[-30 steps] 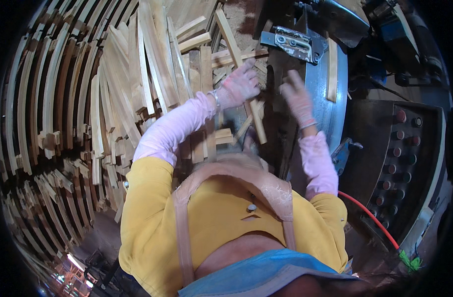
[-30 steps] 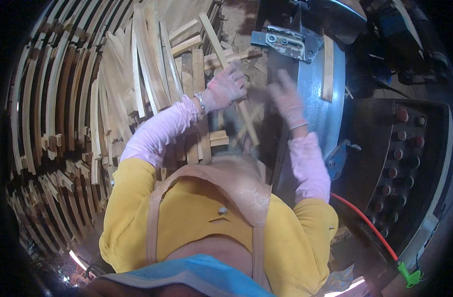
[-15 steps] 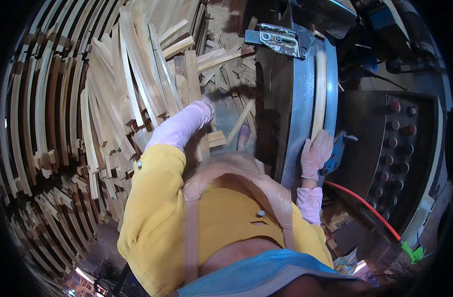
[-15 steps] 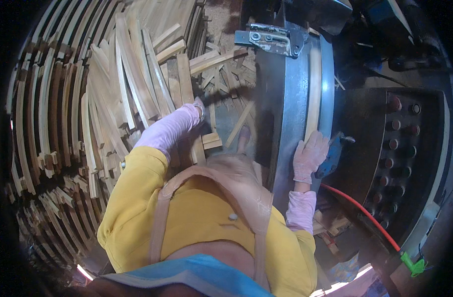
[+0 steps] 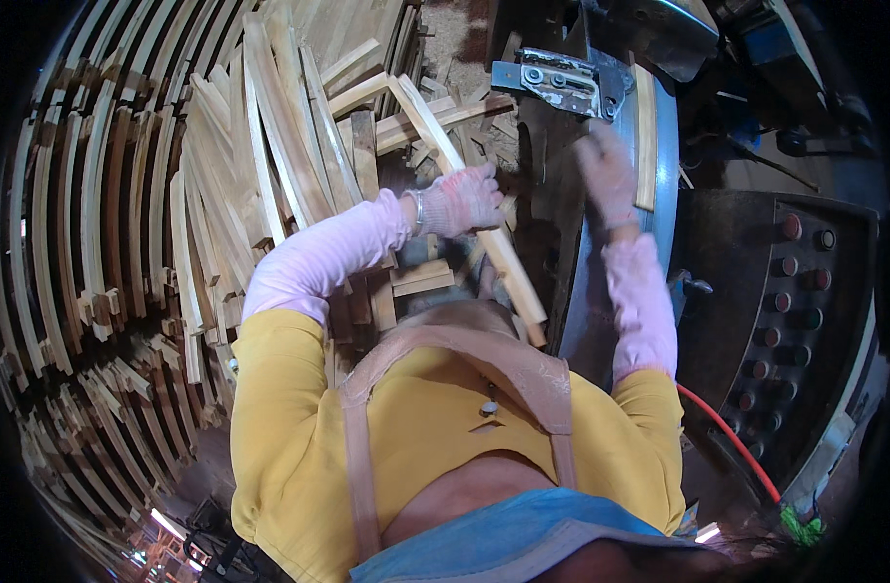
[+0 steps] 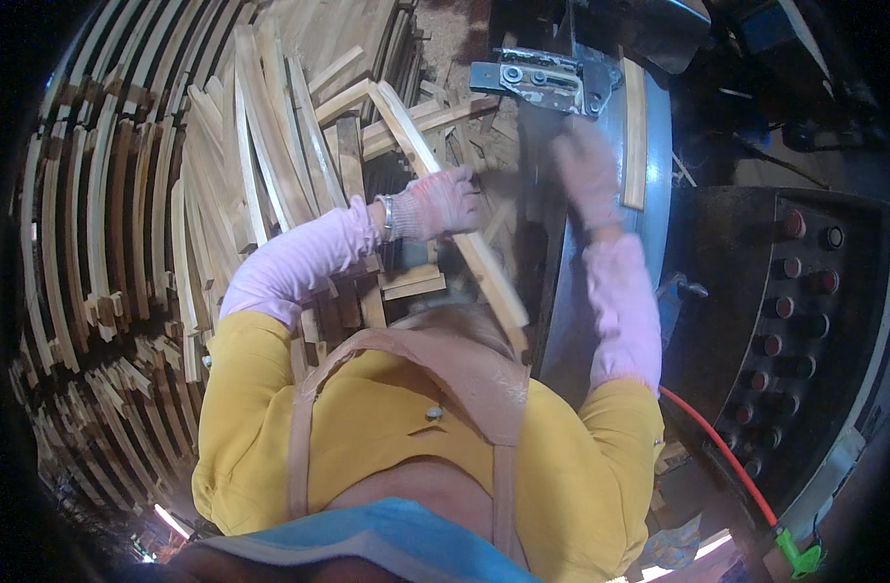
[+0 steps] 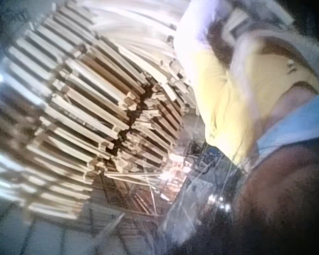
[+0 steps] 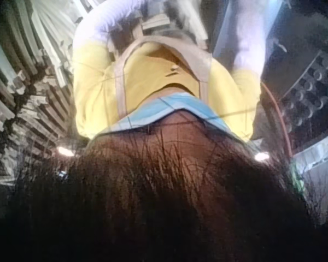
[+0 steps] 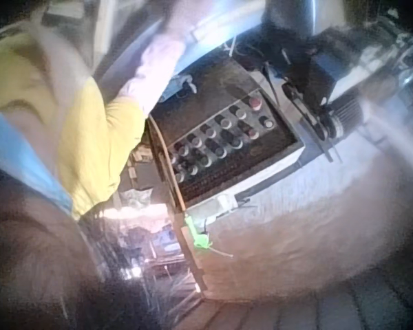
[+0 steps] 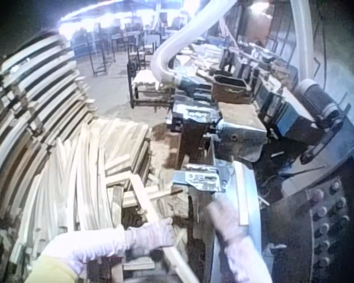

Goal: The person takes wood strips from a stack, passes them one at a time through a machine, and then stacks the processed strips.

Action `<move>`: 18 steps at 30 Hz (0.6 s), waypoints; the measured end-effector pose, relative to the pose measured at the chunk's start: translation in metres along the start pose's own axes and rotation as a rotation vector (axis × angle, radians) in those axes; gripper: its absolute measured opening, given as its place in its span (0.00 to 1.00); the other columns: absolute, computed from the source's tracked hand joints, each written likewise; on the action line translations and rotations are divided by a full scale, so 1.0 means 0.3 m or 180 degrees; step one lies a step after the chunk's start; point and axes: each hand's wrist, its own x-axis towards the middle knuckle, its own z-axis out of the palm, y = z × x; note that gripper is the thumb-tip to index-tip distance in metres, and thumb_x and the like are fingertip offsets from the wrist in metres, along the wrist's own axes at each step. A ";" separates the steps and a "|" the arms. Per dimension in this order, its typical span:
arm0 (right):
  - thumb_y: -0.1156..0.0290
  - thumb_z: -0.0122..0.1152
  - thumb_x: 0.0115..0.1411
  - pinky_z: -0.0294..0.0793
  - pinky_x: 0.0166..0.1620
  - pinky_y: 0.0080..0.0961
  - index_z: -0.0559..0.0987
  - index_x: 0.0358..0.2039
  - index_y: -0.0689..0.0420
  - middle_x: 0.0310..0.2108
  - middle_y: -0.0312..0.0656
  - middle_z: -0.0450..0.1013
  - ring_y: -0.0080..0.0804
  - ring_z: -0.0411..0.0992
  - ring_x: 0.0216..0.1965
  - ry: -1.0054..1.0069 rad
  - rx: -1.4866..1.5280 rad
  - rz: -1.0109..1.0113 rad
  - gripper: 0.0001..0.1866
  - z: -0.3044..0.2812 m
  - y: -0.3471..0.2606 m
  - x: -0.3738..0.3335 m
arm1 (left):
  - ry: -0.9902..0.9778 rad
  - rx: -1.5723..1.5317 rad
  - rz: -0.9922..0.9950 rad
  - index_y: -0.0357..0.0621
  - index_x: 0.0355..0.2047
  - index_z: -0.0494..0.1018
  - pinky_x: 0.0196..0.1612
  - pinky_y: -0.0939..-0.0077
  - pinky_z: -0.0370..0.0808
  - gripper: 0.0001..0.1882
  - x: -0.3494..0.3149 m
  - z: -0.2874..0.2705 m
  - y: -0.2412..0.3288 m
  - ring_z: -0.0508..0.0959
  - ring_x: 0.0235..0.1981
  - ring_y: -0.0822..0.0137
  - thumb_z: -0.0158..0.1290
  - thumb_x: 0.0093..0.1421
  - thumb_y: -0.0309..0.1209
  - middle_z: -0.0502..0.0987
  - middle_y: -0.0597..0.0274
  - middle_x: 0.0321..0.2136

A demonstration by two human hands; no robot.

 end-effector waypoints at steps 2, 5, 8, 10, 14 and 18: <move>0.55 0.67 0.61 0.60 0.71 0.33 0.67 0.70 0.60 0.69 0.53 0.65 0.44 0.62 0.71 -0.2063 0.0996 0.0344 0.40 -0.027 -0.132 -0.181 | 0.0651 -0.0087 -0.0136 0.55 0.30 0.74 0.49 0.64 0.71 0.09 -0.037 -0.098 -0.010 0.77 0.38 0.65 0.58 0.50 0.41 0.74 0.69 0.27; 0.62 0.67 0.58 0.52 0.73 0.30 0.57 0.73 0.66 0.71 0.56 0.60 0.42 0.56 0.74 -0.2635 0.2043 0.0739 0.47 -0.145 -0.307 -0.380 | 0.1296 -0.0058 -0.0158 0.54 0.32 0.72 0.51 0.61 0.72 0.11 -0.059 -0.192 -0.011 0.76 0.36 0.62 0.54 0.47 0.38 0.69 0.67 0.26; 0.67 0.68 0.56 0.60 0.70 0.35 0.59 0.73 0.62 0.67 0.56 0.65 0.48 0.64 0.68 -0.1728 0.1587 0.0975 0.46 -0.192 -0.297 -0.551 | 0.2143 0.0086 -0.0189 0.54 0.35 0.73 0.57 0.60 0.68 0.12 0.005 -0.236 0.054 0.74 0.40 0.64 0.56 0.52 0.40 0.72 0.66 0.35; 0.67 0.67 0.57 0.60 0.70 0.34 0.60 0.72 0.64 0.67 0.56 0.66 0.47 0.64 0.68 -0.1253 0.1244 0.1175 0.44 -0.241 -0.291 -0.667 | 0.2549 -0.0467 -0.0027 0.51 0.44 0.74 0.59 0.56 0.68 0.21 0.015 -0.232 0.055 0.73 0.44 0.60 0.61 0.50 0.42 0.73 0.62 0.42; 0.69 0.67 0.58 0.68 0.63 0.41 0.64 0.70 0.63 0.58 0.57 0.72 0.53 0.70 0.60 -0.0454 -0.0087 0.1712 0.41 -0.296 -0.275 -0.928 | 0.0605 -0.0927 -0.0030 0.52 0.54 0.74 0.61 0.57 0.68 0.33 -0.081 0.065 0.037 0.75 0.56 0.58 0.66 0.47 0.43 0.77 0.61 0.52; 0.67 0.69 0.55 0.74 0.51 0.47 0.70 0.66 0.61 0.49 0.60 0.76 0.57 0.74 0.49 0.0212 -0.1362 0.1913 0.38 -0.217 -0.157 -1.014 | -0.2953 -0.0459 -0.0252 0.62 0.42 0.87 0.51 0.58 0.75 0.29 -0.249 0.601 0.010 0.83 0.50 0.62 0.64 0.50 0.66 0.87 0.70 0.42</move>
